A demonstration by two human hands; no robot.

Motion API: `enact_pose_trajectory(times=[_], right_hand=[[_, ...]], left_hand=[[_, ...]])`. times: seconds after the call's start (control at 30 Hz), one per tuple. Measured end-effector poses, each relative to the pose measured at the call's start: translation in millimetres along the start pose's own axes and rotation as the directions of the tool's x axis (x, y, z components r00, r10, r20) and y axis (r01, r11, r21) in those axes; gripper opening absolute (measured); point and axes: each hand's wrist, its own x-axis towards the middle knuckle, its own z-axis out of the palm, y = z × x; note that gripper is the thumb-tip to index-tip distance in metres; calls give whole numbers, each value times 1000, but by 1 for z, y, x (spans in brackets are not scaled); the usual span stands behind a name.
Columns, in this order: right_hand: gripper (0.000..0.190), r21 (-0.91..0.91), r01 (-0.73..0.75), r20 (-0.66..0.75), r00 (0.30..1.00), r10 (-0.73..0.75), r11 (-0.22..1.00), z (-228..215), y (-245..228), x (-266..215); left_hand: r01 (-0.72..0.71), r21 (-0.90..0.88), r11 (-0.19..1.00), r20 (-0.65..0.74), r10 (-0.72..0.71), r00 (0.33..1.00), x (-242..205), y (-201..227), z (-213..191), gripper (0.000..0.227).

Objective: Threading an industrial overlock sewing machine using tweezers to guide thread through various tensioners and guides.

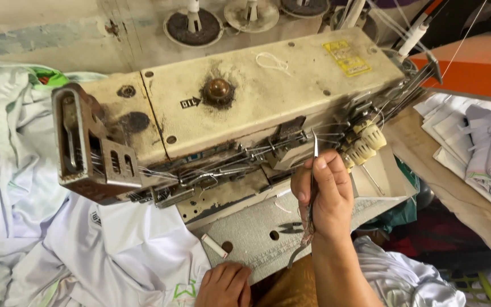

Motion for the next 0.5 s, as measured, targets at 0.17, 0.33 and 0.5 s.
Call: enact_pose_trajectory(times=[0.17, 0.33, 0.5], right_hand=[[19, -16, -10, -24, 1000, 9, 1000, -5, 4, 2], [19, -35, -8, -30, 1000, 6, 999, -7, 5, 3], [20, -15, 26, 1, 1000, -26, 1000, -6, 0, 0]], left_hand=[[7, 42, 999, -22, -6, 1000, -6, -4, 12, 28], [17, 87, 996, -165, -2, 986, 1, -2, 14, 23], [11, 122, 992, -204, 15, 979, -4, -5, 23, 24]])
